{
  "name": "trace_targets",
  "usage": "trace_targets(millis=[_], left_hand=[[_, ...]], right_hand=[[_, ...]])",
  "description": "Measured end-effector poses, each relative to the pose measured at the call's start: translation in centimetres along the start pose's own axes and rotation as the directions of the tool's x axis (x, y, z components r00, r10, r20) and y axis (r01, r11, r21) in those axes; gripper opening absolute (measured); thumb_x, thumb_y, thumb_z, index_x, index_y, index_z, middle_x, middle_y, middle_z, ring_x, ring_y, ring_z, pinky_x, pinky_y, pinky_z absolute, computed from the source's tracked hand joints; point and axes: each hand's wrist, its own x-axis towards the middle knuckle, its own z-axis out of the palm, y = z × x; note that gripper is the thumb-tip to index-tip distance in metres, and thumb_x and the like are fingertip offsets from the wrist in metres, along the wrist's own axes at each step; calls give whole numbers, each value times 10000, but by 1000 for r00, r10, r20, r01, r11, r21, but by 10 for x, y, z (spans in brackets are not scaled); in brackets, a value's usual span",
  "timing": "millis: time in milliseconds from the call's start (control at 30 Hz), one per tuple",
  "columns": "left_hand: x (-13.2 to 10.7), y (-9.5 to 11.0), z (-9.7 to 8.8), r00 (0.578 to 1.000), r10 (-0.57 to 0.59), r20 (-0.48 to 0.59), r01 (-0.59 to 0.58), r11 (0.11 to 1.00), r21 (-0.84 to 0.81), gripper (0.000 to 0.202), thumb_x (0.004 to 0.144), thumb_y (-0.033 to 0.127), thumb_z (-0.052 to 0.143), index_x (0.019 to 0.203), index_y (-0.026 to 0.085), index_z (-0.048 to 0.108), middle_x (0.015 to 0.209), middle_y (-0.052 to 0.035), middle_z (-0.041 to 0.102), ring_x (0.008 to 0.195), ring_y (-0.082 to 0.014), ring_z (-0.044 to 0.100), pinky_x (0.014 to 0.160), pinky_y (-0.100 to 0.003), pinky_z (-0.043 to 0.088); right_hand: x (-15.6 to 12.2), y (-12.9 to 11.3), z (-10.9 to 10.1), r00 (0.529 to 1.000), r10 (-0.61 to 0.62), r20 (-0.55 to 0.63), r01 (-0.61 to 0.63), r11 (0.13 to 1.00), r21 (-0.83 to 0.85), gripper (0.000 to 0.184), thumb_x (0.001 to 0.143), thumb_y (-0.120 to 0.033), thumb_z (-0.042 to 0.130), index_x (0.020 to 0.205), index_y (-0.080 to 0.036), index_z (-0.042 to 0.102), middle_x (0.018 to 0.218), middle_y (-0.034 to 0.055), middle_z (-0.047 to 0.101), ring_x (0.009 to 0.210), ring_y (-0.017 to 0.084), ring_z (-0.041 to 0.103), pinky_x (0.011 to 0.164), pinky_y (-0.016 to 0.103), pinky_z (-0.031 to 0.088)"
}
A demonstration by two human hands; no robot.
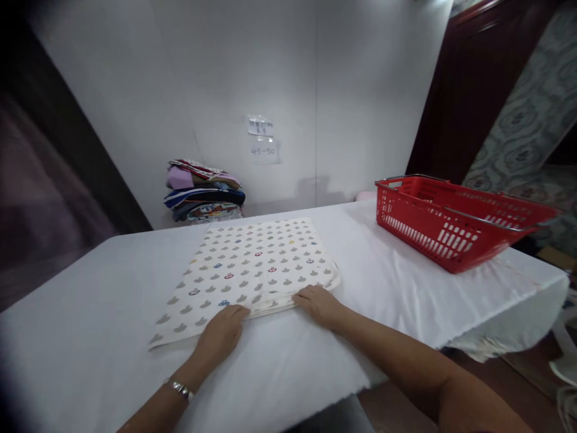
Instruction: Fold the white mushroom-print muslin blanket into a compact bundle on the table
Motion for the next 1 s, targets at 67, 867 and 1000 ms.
trace_targets(millis=[67,867,1000], left_hand=[[-2,-3,5,999,22,-47,-21,1000,6,385,746,10,408,1027,186,604,1017,-67,641,946,-197,571,851,-337,467],[10,-6,-18,997,-69,-18,64,978,-200,430,727,-1,393,1075,174,577,1028,-61,620,954,-185,549,826,-333,469],[18,-10,-18,996,-40,78,54,983,-177,455,688,-36,385,1016,200,596,966,-37,621,881,-175,553,772,-325,477]], right_hand=[[-5,5,5,999,-25,-30,23,999,-42,340,960,-206,292,1234,-199,493,1083,86,608,954,197,523,823,343,410],[-9,44,-29,953,291,80,-301,927,222,431,965,-344,226,1350,-275,407,1284,52,528,1187,214,475,1005,412,392],[-10,51,-31,935,290,201,-341,891,298,441,960,-371,210,1351,-316,409,1274,18,551,1159,204,521,978,388,434]])
